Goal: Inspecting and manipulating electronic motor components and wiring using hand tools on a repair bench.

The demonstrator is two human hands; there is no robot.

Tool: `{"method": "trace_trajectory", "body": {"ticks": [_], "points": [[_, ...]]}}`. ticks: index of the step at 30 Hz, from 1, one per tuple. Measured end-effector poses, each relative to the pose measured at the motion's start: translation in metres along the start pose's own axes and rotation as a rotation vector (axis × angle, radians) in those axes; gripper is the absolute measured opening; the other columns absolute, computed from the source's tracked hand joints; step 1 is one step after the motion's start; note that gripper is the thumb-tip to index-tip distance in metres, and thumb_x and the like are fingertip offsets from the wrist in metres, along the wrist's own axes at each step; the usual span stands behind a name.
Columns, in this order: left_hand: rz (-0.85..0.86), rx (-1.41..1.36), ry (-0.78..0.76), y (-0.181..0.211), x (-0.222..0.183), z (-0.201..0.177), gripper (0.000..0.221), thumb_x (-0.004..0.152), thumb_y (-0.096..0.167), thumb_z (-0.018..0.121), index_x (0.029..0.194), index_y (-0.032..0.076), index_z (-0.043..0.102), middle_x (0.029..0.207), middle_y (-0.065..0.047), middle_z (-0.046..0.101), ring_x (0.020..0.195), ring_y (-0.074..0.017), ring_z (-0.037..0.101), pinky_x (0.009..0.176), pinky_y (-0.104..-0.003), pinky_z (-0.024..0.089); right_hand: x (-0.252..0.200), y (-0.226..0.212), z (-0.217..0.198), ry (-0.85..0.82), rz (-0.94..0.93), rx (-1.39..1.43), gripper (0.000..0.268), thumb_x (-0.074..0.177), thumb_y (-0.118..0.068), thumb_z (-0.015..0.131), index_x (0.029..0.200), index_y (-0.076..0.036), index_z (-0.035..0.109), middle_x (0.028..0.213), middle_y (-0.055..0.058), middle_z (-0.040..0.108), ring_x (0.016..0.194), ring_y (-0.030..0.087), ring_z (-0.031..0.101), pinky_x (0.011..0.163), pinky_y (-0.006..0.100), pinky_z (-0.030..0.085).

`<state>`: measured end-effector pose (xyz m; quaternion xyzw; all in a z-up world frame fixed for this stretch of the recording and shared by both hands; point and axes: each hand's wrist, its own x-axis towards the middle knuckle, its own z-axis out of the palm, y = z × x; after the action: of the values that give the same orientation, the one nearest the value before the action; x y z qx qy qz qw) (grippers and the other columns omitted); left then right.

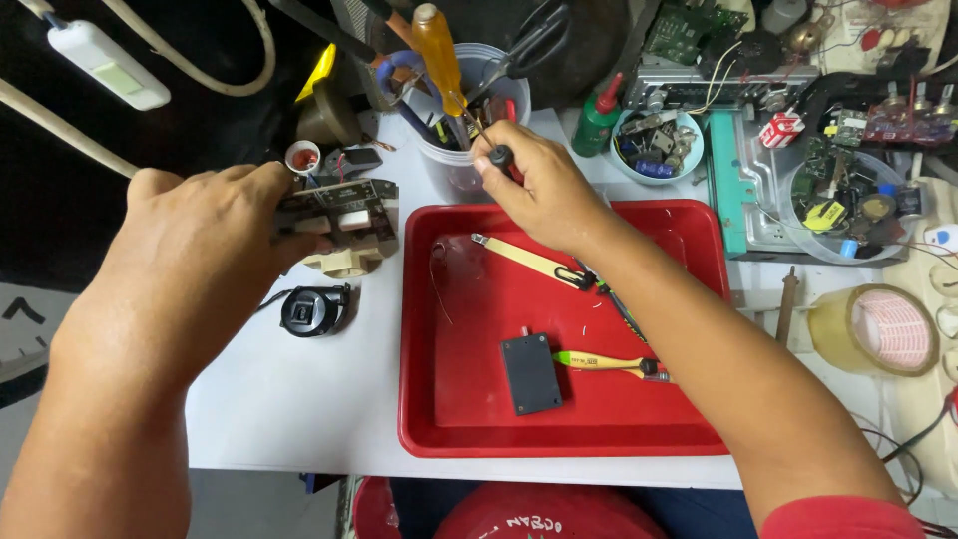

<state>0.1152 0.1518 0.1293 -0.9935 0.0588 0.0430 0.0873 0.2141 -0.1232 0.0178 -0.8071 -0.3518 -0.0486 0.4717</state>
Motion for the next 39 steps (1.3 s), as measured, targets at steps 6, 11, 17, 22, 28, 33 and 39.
{"method": "trace_trajectory", "body": {"ticks": [6,11,17,22,28,33,39], "points": [[-0.057,0.046,-0.138,0.012,-0.025,-0.011,0.037,0.096,0.059,0.057,0.098,0.022,0.059,0.095,0.003,0.072,0.089,-0.0298,0.070,0.091,-0.042,0.042,0.012,0.000,0.015,-0.008,-0.051,-0.004,0.009,0.105,-0.016,0.052,0.103,-0.008,0.055,0.094,0.006,0.062,0.083,0.022,0.056,0.076,0.035,0.043],[0.035,0.091,-0.052,0.009,-0.039,0.013,0.037,0.092,0.061,0.059,0.093,0.024,0.057,0.087,0.005,0.072,0.084,-0.0274,0.071,0.085,-0.043,0.045,0.021,-0.002,0.026,-0.011,-0.055,0.025,0.009,0.105,-0.017,0.052,0.103,-0.009,0.054,0.093,0.005,0.061,0.081,0.020,0.054,0.073,0.035,0.042],[0.110,0.068,-0.040,0.017,-0.044,0.021,0.040,0.091,0.064,0.061,0.094,0.024,0.057,0.083,0.004,0.072,0.085,-0.0260,0.071,0.083,-0.042,0.045,0.032,-0.008,0.039,-0.036,-0.034,0.064,0.006,0.105,-0.015,0.053,0.103,-0.009,0.054,0.095,0.004,0.061,0.081,0.018,0.054,0.072,0.034,0.042],[0.170,0.038,0.040,0.022,-0.042,0.028,0.040,0.092,0.063,0.060,0.101,0.024,0.059,0.085,0.005,0.074,0.082,-0.0268,0.072,0.075,-0.043,0.045,0.039,-0.010,0.046,-0.049,-0.051,0.073,0.007,0.105,-0.017,0.052,0.102,-0.011,0.053,0.087,0.003,0.058,0.076,0.017,0.050,0.068,0.034,0.040],[0.237,-0.025,0.012,0.035,-0.037,0.027,0.037,0.095,0.058,0.060,0.090,0.021,0.058,0.082,0.002,0.070,0.082,-0.0304,0.069,0.073,-0.046,0.043,0.040,-0.011,0.049,-0.044,-0.047,0.076,0.007,0.105,-0.016,0.052,0.103,-0.010,0.053,0.092,0.005,0.060,0.081,0.019,0.055,0.069,0.035,0.043],[0.265,-0.152,0.072,0.052,-0.024,0.029,0.034,0.098,0.051,0.057,0.103,0.018,0.058,0.089,-0.002,0.071,0.082,-0.0344,0.068,0.073,-0.048,0.044,0.033,-0.008,0.030,-0.014,-0.171,-0.011,0.005,0.099,-0.005,0.050,0.103,-0.008,0.051,0.132,0.020,0.064,0.126,0.038,0.063,0.102,0.045,0.048],[0.296,-0.301,0.127,0.102,0.018,0.034,0.033,0.097,0.045,0.067,0.097,0.013,0.058,0.089,-0.008,0.069,0.080,-0.0412,0.066,0.070,-0.053,0.043,-0.010,-0.026,-0.060,0.052,-0.154,-0.266,0.013,0.105,-0.004,0.050,0.115,0.001,0.057,0.125,0.020,0.066,0.110,0.034,0.066,0.089,0.042,0.049]]}}
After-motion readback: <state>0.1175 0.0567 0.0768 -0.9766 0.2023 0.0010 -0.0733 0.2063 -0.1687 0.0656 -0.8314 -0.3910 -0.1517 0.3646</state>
